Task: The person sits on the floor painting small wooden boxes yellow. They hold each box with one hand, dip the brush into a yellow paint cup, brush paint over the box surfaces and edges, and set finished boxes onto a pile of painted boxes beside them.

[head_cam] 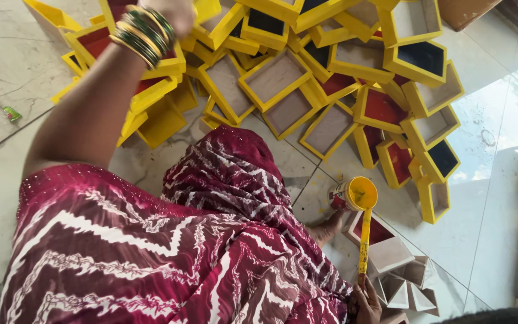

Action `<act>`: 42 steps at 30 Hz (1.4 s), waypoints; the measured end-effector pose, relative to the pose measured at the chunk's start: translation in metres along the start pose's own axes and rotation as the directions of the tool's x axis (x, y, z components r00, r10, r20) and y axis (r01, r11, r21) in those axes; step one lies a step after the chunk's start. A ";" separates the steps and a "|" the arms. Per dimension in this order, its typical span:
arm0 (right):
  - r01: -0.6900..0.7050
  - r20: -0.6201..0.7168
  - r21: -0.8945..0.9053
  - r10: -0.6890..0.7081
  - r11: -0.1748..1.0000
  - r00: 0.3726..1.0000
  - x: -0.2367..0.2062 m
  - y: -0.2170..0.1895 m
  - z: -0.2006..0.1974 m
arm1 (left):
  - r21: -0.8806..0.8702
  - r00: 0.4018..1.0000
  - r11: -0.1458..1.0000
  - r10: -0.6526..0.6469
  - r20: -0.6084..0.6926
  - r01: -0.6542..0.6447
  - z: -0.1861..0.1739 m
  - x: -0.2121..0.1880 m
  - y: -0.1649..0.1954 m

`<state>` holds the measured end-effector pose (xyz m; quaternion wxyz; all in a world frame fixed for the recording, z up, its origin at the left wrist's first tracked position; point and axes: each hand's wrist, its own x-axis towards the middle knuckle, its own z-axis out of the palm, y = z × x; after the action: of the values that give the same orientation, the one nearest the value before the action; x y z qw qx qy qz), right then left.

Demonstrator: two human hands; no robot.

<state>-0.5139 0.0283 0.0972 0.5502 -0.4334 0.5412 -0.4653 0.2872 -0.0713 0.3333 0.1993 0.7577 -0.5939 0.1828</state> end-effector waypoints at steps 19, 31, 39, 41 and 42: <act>-0.041 0.008 0.065 0.040 0.997 0.999 -0.006 0.013 0.004 | 0.102 0.986 0.982 -0.164 0.037 0.160 0.064 -0.011 0.040; -0.072 -0.098 0.103 0.083 0.992 0.992 -0.016 0.010 0.012 | -0.421 0.939 0.850 0.220 -0.263 -0.317 0.059 -0.134 0.179; 0.035 -0.164 0.094 -0.019 0.995 0.986 -0.063 0.033 0.012 | -0.802 0.925 0.492 0.331 -0.188 -0.339 0.052 -0.154 0.230; 0.015 -0.273 0.005 -0.013 1.000 0.962 -0.074 0.034 0.018 | -0.862 0.918 0.400 0.360 -0.165 -0.311 0.060 -0.155 0.245; 0.049 -0.298 -0.024 -0.053 0.999 0.953 -0.079 0.033 0.024 | -0.905 0.922 0.336 0.366 -0.129 -0.260 0.068 -0.155 0.252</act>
<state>-0.4874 0.1114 0.0809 0.4465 -0.3763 0.6104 -0.5352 0.0098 -0.0323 0.2166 0.5101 0.4049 -0.7391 -0.1722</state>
